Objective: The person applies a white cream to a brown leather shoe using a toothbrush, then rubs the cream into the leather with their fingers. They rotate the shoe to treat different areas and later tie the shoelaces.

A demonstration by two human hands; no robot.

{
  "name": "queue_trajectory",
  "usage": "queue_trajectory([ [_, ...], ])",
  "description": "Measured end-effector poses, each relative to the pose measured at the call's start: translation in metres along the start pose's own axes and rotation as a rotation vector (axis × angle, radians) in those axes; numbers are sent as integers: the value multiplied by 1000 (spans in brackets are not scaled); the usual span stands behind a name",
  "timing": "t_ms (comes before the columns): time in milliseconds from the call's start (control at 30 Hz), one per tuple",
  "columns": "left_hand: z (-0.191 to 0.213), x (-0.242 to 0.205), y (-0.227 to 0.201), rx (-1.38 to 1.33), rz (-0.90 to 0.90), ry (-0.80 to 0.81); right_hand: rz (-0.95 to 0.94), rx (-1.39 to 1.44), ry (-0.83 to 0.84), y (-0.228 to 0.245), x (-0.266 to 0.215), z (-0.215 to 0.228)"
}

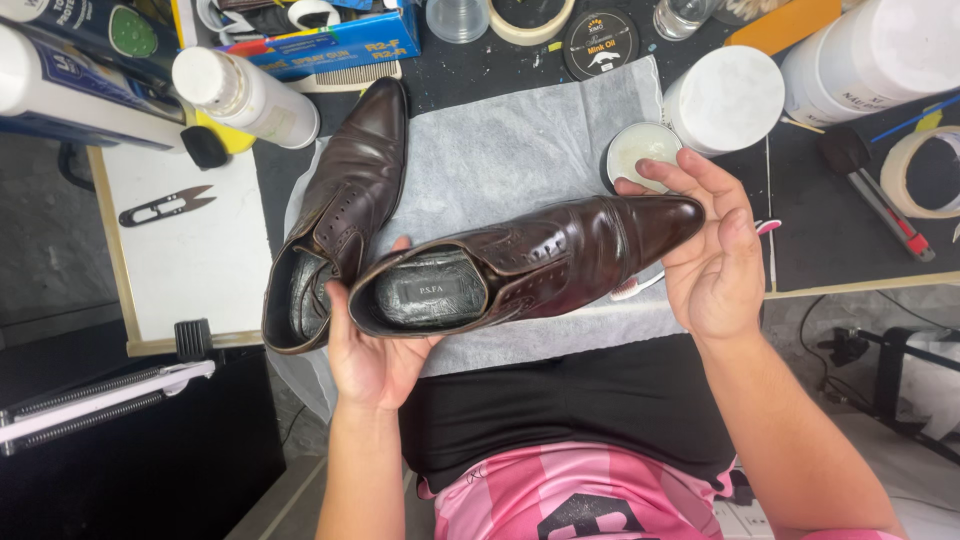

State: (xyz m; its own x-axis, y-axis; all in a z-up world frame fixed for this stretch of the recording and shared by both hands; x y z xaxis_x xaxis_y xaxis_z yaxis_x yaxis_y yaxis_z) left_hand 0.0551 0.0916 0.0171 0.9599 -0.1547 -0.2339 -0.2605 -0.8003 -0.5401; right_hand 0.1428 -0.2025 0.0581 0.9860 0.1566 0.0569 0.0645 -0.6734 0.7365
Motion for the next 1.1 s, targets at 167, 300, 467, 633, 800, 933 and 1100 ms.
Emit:
queue_trajectory([
  [167,5,-36,-4,624,-34,-347,-66,-136,67,-14,29,-10],
  [300,5,-64,4,754,20,-331,-122,-336,160,-45,71,-24],
  [467,1,-71,21,872,7,-308,-174,-399,104,-75,110,-21],
  [633,-6,-89,2,1419,340,-595,-74,-591,132,-71,119,-24],
  [800,-88,-62,-63,2016,-323,-509,258,-1057,216,-28,51,-67],
  [933,-128,-11,-77,2089,-702,-94,345,-1095,243,-33,3,-106],
  [1100,-117,36,-77,2022,-561,-26,330,-1096,209,-56,-6,-116],
])
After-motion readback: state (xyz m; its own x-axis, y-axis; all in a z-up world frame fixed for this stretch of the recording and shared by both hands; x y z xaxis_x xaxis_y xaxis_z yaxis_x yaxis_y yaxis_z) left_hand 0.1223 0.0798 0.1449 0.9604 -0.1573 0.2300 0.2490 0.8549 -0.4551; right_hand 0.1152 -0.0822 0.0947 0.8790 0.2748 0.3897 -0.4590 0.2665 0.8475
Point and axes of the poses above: each hand's wrist, its own x-axis towards the middle knuckle, its own z-axis out of the back of the hand, y = z × x, the point moved 8 cm from there along x, towards the middle knuckle, and after that the axes turned 14 degrees about x, right-handed, at the moved point
